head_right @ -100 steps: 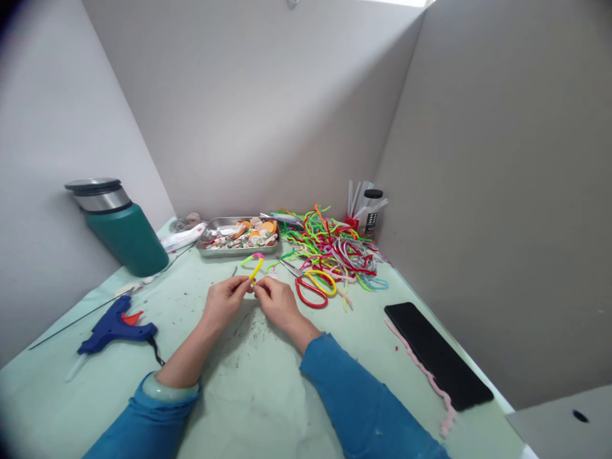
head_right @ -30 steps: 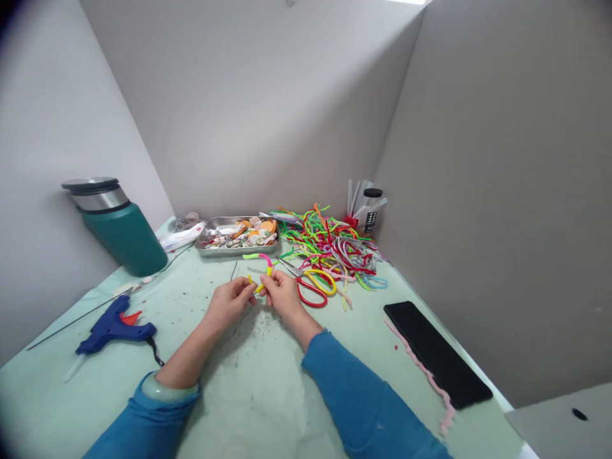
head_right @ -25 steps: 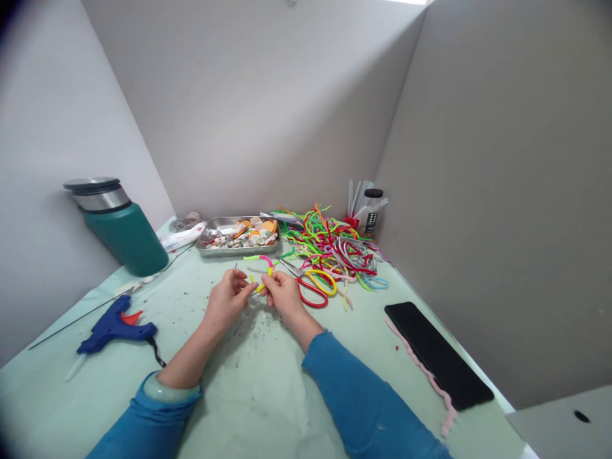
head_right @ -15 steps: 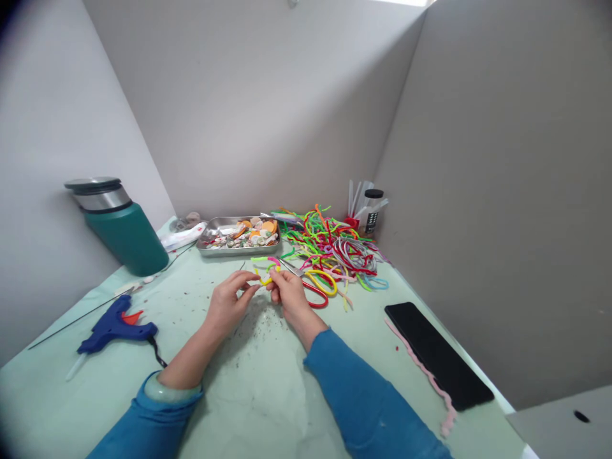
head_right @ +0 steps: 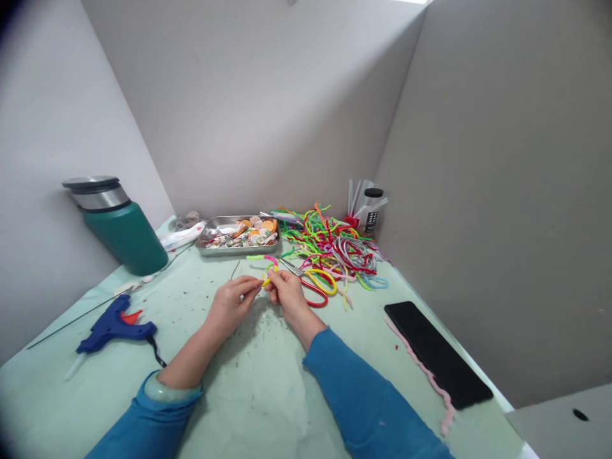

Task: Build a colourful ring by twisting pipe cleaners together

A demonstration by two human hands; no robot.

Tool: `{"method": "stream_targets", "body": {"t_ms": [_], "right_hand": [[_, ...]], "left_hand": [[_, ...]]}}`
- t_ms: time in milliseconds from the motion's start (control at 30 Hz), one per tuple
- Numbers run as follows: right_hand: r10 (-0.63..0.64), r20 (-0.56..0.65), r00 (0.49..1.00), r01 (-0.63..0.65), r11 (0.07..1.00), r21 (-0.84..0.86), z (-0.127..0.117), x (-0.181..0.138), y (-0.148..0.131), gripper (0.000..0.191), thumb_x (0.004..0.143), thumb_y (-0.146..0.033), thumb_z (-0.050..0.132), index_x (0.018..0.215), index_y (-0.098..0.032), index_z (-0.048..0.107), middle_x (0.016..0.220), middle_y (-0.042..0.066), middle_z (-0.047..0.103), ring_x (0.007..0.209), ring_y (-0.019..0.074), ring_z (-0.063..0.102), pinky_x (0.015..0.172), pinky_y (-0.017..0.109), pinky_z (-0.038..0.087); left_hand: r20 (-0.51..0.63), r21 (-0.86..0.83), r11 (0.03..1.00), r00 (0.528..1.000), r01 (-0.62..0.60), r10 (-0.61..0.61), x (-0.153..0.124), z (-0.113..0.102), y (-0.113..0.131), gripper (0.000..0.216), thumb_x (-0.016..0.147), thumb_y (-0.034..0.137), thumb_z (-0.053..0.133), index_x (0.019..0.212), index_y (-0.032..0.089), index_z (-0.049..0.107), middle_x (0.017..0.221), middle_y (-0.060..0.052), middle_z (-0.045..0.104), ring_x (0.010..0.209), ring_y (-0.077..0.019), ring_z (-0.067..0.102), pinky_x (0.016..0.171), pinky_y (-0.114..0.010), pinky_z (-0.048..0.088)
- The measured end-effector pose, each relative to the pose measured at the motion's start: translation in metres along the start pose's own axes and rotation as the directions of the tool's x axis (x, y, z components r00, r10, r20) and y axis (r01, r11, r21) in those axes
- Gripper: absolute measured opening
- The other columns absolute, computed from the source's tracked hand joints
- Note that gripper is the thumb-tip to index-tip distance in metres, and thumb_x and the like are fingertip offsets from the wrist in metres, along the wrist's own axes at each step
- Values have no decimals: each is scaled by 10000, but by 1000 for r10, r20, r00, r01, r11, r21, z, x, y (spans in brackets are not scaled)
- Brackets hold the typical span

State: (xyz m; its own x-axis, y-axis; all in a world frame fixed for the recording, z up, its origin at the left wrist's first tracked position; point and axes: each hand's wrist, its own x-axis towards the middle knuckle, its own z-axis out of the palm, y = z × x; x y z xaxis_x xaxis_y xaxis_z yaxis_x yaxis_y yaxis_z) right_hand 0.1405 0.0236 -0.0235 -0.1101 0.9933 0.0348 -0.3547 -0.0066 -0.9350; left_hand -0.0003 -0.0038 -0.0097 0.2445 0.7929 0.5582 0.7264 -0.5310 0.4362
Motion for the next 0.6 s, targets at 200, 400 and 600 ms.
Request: {"method": "stream_targets", "body": {"t_ms": [200, 400, 600], "right_hand": [[-35, 3, 999, 35, 997, -63, 2, -3, -2, 306, 724, -432, 623, 645, -163, 501, 532, -36, 572, 327, 32, 392, 337, 169, 248], [-77, 12, 997, 78, 984, -161, 1, -2, -2, 306, 741, -438, 603, 655, -166, 492, 516, -49, 553, 334, 34, 398, 347, 163, 251], [-106, 35, 994, 112, 969, -219, 1, -2, 0, 295, 761, -426, 591, 662, -169, 487, 509, -52, 547, 334, 34, 389, 350, 162, 257]], "left_hand": [[71, -19, 999, 996, 48, -47, 1, -1, 1, 207, 838, 192, 487, 907, 203, 682, 911, -49, 689, 813, -156, 615, 741, -256, 433], [160, -13, 997, 985, 74, -71, 1, -3, 1, 231, 852, 189, 443, 876, 192, 673, 865, -50, 672, 768, -143, 599, 696, -231, 400], [259, 2, 991, 957, 135, -131, 1, -4, 3, 229, 840, 182, 415, 765, 180, 632, 744, -28, 633, 677, -131, 550, 612, -224, 344]]}}
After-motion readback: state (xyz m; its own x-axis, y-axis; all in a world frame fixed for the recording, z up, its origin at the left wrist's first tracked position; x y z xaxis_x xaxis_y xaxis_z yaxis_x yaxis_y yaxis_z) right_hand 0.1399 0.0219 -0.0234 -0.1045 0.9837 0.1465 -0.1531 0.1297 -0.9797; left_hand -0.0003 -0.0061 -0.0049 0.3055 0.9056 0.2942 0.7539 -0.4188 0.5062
